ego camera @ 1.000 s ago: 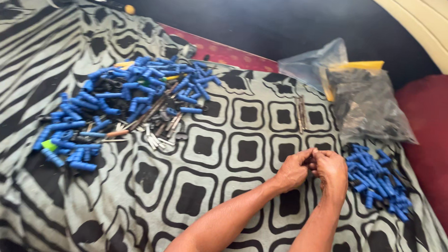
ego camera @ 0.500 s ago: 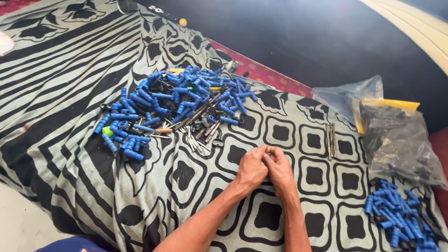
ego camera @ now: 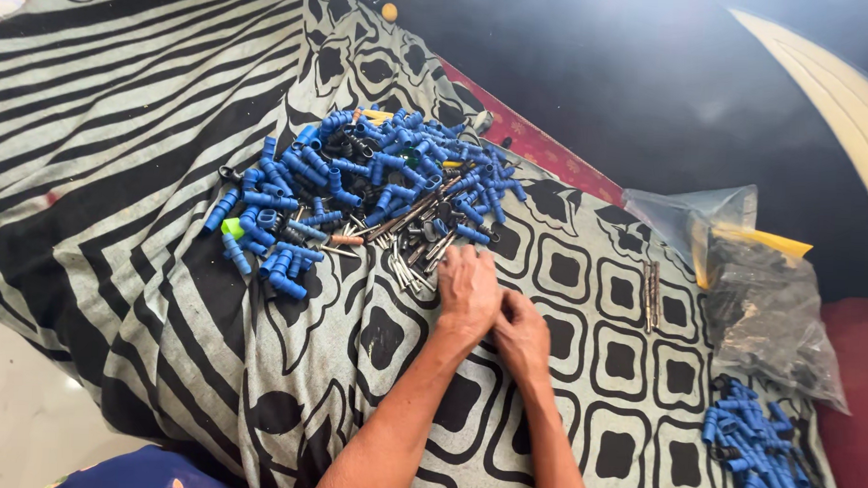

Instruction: The person joins blue plastic pneumatic elbows to small black connector pieces by hand while sitting on a bed.

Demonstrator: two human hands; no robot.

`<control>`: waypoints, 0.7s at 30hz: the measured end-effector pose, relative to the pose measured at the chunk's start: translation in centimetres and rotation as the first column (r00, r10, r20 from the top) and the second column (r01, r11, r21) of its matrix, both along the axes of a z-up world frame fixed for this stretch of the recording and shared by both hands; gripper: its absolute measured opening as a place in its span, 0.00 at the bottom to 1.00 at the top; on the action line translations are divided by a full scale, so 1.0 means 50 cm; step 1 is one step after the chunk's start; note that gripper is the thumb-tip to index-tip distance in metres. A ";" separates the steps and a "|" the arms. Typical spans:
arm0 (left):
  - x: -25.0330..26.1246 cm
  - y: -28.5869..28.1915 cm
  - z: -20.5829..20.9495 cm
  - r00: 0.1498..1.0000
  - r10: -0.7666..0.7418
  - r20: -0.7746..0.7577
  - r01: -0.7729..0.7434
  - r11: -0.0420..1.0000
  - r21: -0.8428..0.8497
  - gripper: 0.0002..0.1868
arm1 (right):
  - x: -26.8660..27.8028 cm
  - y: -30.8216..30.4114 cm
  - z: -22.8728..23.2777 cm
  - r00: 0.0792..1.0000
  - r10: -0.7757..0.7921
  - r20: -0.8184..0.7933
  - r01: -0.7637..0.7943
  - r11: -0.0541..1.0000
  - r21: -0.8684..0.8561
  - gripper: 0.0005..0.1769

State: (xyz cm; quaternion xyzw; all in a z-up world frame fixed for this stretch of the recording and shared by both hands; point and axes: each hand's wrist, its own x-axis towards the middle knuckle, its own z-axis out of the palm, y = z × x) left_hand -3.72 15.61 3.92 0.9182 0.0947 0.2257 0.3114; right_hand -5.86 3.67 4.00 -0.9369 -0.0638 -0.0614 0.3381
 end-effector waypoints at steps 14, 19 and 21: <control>0.009 -0.003 -0.005 0.996 -0.090 -0.023 0.088 0.992 -0.096 0.14 | 0.004 0.060 -0.037 0.999 -0.037 -0.035 0.048 0.916 0.398 0.21; 0.025 0.003 -0.027 0.996 -0.052 0.079 0.068 0.974 -0.218 0.19 | -0.008 0.073 -0.002 0.998 -0.058 -0.007 0.058 0.976 0.211 0.20; 0.033 -0.001 -0.041 0.990 -0.109 -0.090 0.094 0.983 -0.155 0.11 | -0.008 0.073 -0.006 0.987 0.013 0.157 -0.033 0.991 0.127 0.20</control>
